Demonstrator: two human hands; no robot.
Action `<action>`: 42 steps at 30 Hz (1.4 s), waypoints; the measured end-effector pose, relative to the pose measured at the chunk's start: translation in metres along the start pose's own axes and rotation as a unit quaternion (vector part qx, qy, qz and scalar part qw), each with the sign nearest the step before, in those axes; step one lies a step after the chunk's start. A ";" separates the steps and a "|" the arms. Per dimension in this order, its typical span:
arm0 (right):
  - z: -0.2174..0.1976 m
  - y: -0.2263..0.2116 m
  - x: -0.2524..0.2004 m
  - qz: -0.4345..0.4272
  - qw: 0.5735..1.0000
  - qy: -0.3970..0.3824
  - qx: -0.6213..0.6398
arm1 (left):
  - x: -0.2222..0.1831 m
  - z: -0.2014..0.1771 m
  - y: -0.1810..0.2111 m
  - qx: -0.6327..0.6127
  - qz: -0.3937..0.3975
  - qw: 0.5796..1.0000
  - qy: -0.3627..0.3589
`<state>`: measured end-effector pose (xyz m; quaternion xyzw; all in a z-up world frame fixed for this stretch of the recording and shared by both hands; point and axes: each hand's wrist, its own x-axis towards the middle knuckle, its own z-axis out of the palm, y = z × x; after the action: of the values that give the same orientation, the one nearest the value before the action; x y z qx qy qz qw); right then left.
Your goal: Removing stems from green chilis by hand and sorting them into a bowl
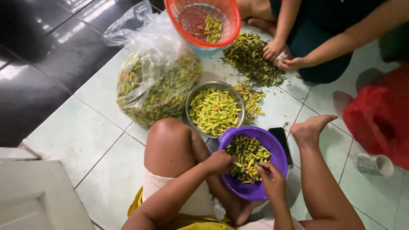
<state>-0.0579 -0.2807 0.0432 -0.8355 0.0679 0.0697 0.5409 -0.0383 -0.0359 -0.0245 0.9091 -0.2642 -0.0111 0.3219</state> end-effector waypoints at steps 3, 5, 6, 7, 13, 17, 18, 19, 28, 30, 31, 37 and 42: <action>0.013 -0.011 -0.007 0.000 0.997 -0.023 0.068 | 0.003 0.008 -0.006 -0.008 -0.023 0.999 -0.037; 0.025 -0.011 -0.009 -0.007 0.996 -0.023 0.087 | 0.003 0.008 -0.006 -0.013 -0.014 0.999 -0.028; 0.031 -0.010 -0.009 -0.014 0.994 -0.021 0.107 | 0.003 0.008 -0.006 -0.017 -0.004 1.000 -0.020; 0.037 -0.013 -0.009 -0.012 0.994 -0.022 0.106 | 0.003 0.011 -0.007 -0.018 -0.005 1.000 -0.020; 0.066 -0.018 -0.008 -0.080 0.992 0.016 0.096 | 0.004 0.021 -0.012 0.001 0.006 1.000 -0.021; 0.072 -0.035 -0.017 -0.137 0.990 0.043 -0.008 | 0.005 0.025 -0.016 -0.004 -0.012 0.999 -0.041; 0.072 -0.043 -0.021 -0.186 0.979 0.065 -0.050 | 0.005 0.025 -0.016 -0.017 -0.024 0.998 -0.052; 0.073 -0.040 -0.020 -0.184 0.979 0.066 -0.051 | 0.005 0.023 -0.016 -0.019 -0.023 0.998 -0.054; 0.061 -0.003 -0.005 -0.110 0.993 -0.029 -0.003 | 0.004 0.029 -0.023 -0.030 -0.041 0.990 -0.132; 0.056 0.007 0.000 0.016 0.993 -0.084 0.086 | 0.003 0.027 -0.022 -0.011 0.000 0.991 -0.132; 0.054 0.007 0.000 0.012 0.992 -0.091 0.087 | 0.003 0.023 -0.018 -0.008 -0.006 0.992 -0.127; 0.031 0.016 0.016 0.129 0.954 -0.133 0.234 | 0.005 0.013 -0.010 -0.015 -0.054 0.986 -0.159; -0.025 -0.089 0.020 0.118 0.989 0.086 -0.018 | 0.010 -0.011 0.013 -0.081 -0.109 0.983 -0.123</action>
<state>-0.0199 -0.2679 0.1294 -0.8338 0.2113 0.0624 0.5062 -0.0339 -0.0434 -0.0066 0.8949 -0.1997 -0.1791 0.3566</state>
